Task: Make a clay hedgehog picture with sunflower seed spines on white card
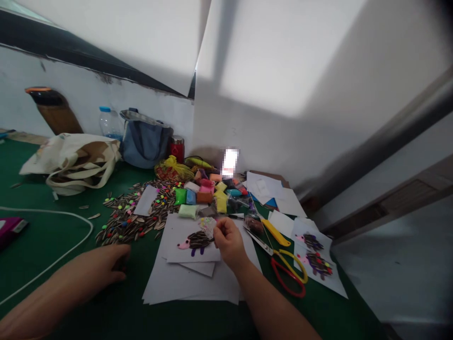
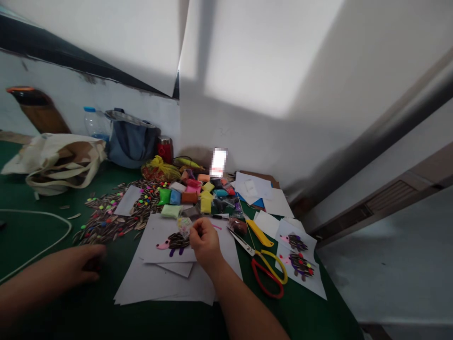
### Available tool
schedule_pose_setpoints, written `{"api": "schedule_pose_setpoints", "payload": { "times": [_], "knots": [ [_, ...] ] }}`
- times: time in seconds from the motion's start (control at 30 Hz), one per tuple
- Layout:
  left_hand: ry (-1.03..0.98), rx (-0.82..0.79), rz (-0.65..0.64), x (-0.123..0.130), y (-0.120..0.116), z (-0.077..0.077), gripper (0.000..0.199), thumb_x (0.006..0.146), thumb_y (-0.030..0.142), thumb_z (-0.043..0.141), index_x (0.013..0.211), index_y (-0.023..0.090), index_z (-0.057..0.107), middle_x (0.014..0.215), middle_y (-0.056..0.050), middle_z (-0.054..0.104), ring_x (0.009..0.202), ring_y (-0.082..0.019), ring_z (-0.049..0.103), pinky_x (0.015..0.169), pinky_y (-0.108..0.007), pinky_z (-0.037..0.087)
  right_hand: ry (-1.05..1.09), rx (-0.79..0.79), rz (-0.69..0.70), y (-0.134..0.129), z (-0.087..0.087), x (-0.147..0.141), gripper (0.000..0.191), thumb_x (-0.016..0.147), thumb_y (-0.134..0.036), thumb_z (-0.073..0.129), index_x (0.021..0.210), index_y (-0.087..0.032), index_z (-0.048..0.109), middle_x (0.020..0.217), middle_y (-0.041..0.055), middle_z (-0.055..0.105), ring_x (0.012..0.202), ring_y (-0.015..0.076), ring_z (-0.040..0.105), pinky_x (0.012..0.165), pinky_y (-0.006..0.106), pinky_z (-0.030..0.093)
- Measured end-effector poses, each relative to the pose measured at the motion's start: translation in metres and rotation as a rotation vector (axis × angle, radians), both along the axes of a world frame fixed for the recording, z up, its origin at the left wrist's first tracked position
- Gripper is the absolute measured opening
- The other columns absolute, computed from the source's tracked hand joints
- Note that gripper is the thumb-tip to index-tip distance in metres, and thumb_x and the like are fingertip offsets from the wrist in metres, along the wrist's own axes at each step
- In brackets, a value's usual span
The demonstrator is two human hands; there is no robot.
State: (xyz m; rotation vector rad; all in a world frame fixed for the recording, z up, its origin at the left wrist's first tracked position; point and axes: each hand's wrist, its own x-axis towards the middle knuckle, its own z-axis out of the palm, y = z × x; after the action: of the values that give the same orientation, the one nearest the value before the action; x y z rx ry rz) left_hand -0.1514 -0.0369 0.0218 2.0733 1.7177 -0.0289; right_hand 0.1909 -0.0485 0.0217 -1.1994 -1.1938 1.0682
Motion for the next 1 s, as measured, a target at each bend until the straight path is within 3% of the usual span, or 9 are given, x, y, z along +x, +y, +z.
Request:
{"api": "schedule_pose_setpoints", "payload": {
  "times": [0.1,0.2,0.37,0.43,0.63,0.8,1.0],
  "knots": [
    [0.037,-0.092,-0.043,0.007,-0.003,-0.001,0.011,0.075,0.033,0.059,0.078,0.026,0.066,0.083,-0.002,0.071,0.076,-0.024,0.065,0.062,-0.032,0.042,-0.009,-0.001,0.001,0.0,-0.001,-0.001,0.015,0.074,-0.033,0.058,0.074,-0.022,0.048,0.052,-0.0089,0.043,0.045,0.0087,0.04,0.043,0.02,0.03],
    [0.032,-0.046,-0.046,0.02,0.004,0.003,0.016,0.078,0.034,0.054,0.078,0.024,0.066,0.086,-0.007,0.071,0.079,-0.026,0.066,0.065,-0.034,0.044,-0.003,-0.007,0.001,0.0,-0.003,-0.001,0.015,0.073,-0.033,0.058,0.074,-0.022,0.048,0.052,-0.009,0.043,0.045,0.0089,0.04,0.043,0.02,0.03],
    [0.126,0.292,0.023,0.037,0.022,0.001,0.026,0.087,0.033,0.042,0.097,0.02,0.061,0.097,-0.012,0.068,0.083,-0.028,0.066,0.071,-0.037,0.047,0.002,-0.013,0.006,0.001,-0.005,-0.001,0.016,0.073,-0.034,0.057,0.073,-0.022,0.047,0.051,-0.0094,0.042,0.045,0.0087,0.038,0.042,0.02,0.029],
    [0.185,0.356,0.006,0.041,0.025,-0.002,0.027,0.09,0.032,0.037,0.096,0.019,0.06,0.097,-0.013,0.067,0.082,-0.028,0.066,0.07,-0.038,0.047,0.001,-0.016,0.011,0.001,-0.005,-0.001,0.015,0.073,-0.034,0.057,0.074,-0.022,0.047,0.051,-0.0095,0.043,0.045,0.0088,0.039,0.042,0.02,0.029],
    [0.201,0.351,-0.033,0.044,0.034,-0.004,0.029,0.091,0.031,0.035,0.091,0.018,0.06,0.097,-0.015,0.066,0.081,-0.028,0.066,0.072,-0.038,0.047,-0.007,-0.003,0.021,0.002,-0.005,0.0,0.015,0.074,-0.033,0.058,0.074,-0.022,0.048,0.052,-0.0093,0.043,0.045,0.0088,0.04,0.043,0.021,0.03],
    [0.196,0.289,0.007,0.051,0.053,0.011,0.029,0.089,0.03,0.038,0.091,0.017,0.064,0.088,-0.014,0.068,0.076,-0.027,0.066,0.066,-0.036,0.046,-0.012,0.012,0.03,0.002,-0.007,0.0,0.014,0.075,-0.032,0.058,0.075,-0.022,0.048,0.053,-0.0088,0.044,0.046,0.009,0.041,0.044,0.021,0.031],
    [0.236,0.298,-0.128,0.068,0.075,0.022,0.028,0.086,0.018,0.038,0.081,0.018,0.066,0.091,-0.014,0.067,0.077,-0.026,0.065,0.068,-0.036,0.045,0.006,0.006,0.006,0.002,-0.009,0.001,0.015,0.075,-0.032,0.058,0.075,-0.022,0.047,0.053,-0.0093,0.043,0.046,0.0087,0.04,0.044,0.02,0.029]
  ]
}}
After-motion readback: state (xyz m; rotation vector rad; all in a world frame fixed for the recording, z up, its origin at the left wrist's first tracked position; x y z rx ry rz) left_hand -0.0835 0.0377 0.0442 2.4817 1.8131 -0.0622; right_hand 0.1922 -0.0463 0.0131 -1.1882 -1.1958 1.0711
